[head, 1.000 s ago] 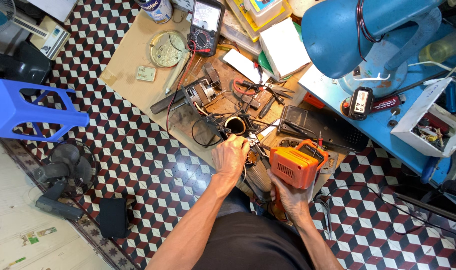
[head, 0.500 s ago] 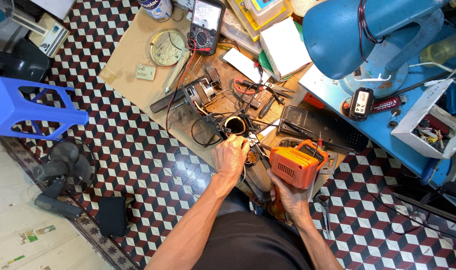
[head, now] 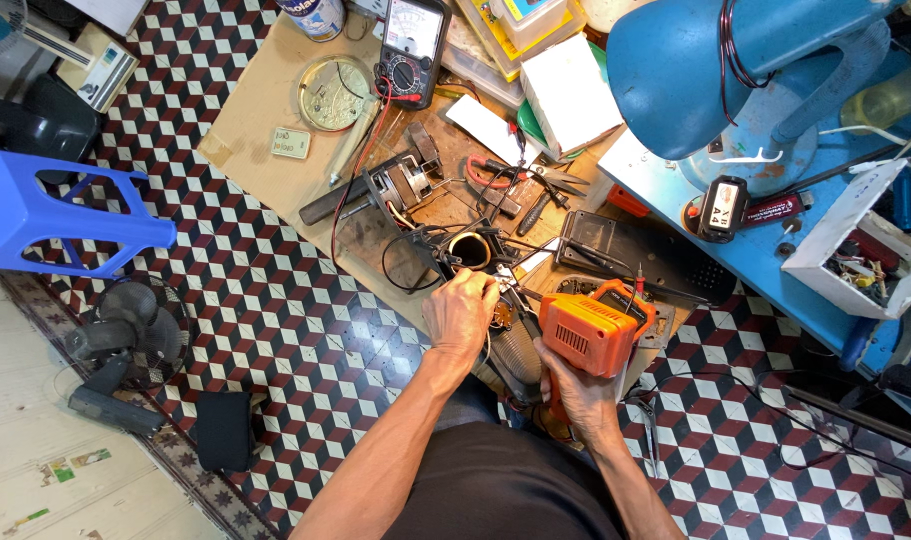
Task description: The person works on a disassembled handheld vacuum cleaner, using a multimeter to test electrical components and a heat gun to apply heat to the motor area. They repeatedly plug in and unplug the device to test functionality while manipulating internal wiring.
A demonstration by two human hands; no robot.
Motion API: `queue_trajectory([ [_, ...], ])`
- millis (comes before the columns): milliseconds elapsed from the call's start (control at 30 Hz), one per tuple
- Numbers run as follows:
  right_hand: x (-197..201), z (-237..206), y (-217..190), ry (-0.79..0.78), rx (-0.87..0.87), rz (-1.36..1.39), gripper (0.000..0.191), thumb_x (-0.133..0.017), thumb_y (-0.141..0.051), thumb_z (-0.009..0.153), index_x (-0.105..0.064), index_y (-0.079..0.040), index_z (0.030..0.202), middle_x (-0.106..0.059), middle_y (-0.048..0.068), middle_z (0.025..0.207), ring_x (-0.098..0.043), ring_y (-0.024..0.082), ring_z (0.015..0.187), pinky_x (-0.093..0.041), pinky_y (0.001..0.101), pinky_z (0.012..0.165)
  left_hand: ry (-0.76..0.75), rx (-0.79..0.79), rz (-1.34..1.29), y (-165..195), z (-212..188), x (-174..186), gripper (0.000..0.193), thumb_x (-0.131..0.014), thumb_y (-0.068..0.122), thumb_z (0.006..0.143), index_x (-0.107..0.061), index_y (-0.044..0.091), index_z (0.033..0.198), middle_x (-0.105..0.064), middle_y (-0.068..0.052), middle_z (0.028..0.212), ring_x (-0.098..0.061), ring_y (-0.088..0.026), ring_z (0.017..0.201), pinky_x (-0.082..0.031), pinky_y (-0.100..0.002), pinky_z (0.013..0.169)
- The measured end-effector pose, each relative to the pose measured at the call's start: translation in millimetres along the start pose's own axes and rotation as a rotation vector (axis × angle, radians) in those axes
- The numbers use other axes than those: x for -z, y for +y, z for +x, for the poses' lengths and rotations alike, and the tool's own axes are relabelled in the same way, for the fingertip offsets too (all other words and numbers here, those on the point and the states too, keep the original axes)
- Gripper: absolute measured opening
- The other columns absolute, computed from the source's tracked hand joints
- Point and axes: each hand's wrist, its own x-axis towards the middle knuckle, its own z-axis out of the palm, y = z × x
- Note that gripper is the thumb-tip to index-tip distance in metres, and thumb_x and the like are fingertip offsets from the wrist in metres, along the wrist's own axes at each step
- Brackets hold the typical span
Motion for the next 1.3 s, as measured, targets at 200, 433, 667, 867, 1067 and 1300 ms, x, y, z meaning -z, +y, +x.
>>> queue_trajectory([
  [200, 2.1, 2.1, -1.1, -0.012, -0.013, 0.023, 0.037, -0.08, -0.033, 0.08, -0.071, -0.006, 0.103, -0.066, 0.005, 0.067, -0.065, 0.015, 0.052, -0.058, 0.0293, 0.045, 0.009, -0.007, -0.006, 0.0, 0.9, -2.9, 0.009, -0.077, 0.021, 0.085, -0.078, 0.012, 0.086, -0.072, -0.003, 0.079, -0.072, -0.024, 0.067, -0.053, -0.04, 0.059],
  [433, 2.6, 3.5, -4.3, -0.036, -0.024, 0.001, 0.034, -0.078, -0.034, 0.083, -0.07, -0.006, 0.101, -0.065, 0.005, 0.065, -0.064, 0.015, 0.052, -0.058, 0.0298, 0.046, -0.026, 0.038, 0.007, 1.0, 2.8, -2.8, 0.009, -0.075, 0.022, 0.088, -0.078, 0.013, 0.087, -0.072, -0.003, 0.079, -0.072, -0.023, 0.067, -0.053, -0.04, 0.059],
  [667, -2.1, -1.4, -5.7, -0.035, -0.069, 0.04, 0.035, -0.079, -0.033, 0.081, -0.07, -0.007, 0.102, -0.064, 0.004, 0.066, -0.063, 0.014, 0.052, -0.057, 0.0297, 0.046, 0.029, 0.005, -0.001, -0.7, 0.3, 0.9, 0.009, -0.076, 0.022, 0.085, -0.077, 0.013, 0.085, -0.072, -0.004, 0.08, -0.072, -0.026, 0.07, -0.053, -0.042, 0.06],
  [867, -7.3, -2.6, -3.0, -0.013, -0.048, -0.025, 0.037, -0.079, -0.034, 0.081, -0.069, -0.005, 0.103, -0.066, 0.005, 0.066, -0.065, 0.015, 0.051, -0.059, 0.03, 0.045, 0.0, 0.017, 0.005, -5.0, -2.2, 1.2, 0.009, -0.076, 0.022, 0.086, -0.077, 0.013, 0.086, -0.072, -0.004, 0.08, -0.072, -0.025, 0.071, -0.053, -0.041, 0.06],
  [1067, -5.5, -0.7, -0.4, -0.028, -0.052, -0.012, 0.038, -0.078, -0.035, 0.082, -0.07, -0.006, 0.104, -0.066, 0.005, 0.067, -0.065, 0.015, 0.052, -0.059, 0.0295, 0.047, 0.008, 0.012, -0.004, -5.7, -1.0, 0.1, 0.009, -0.076, 0.022, 0.087, -0.077, 0.013, 0.086, -0.072, -0.004, 0.08, -0.072, -0.025, 0.07, -0.053, -0.041, 0.059],
  [1300, -5.3, 0.9, -3.6, -0.022, -0.051, -0.018, 0.038, -0.078, -0.035, 0.081, -0.07, -0.006, 0.104, -0.065, 0.005, 0.066, -0.065, 0.015, 0.052, -0.059, 0.0296, 0.046, -0.014, 0.019, -0.017, -3.6, -0.2, 0.7, 0.01, -0.076, 0.022, 0.087, -0.077, 0.012, 0.087, -0.072, -0.004, 0.08, -0.072, -0.025, 0.07, -0.053, -0.041, 0.058],
])
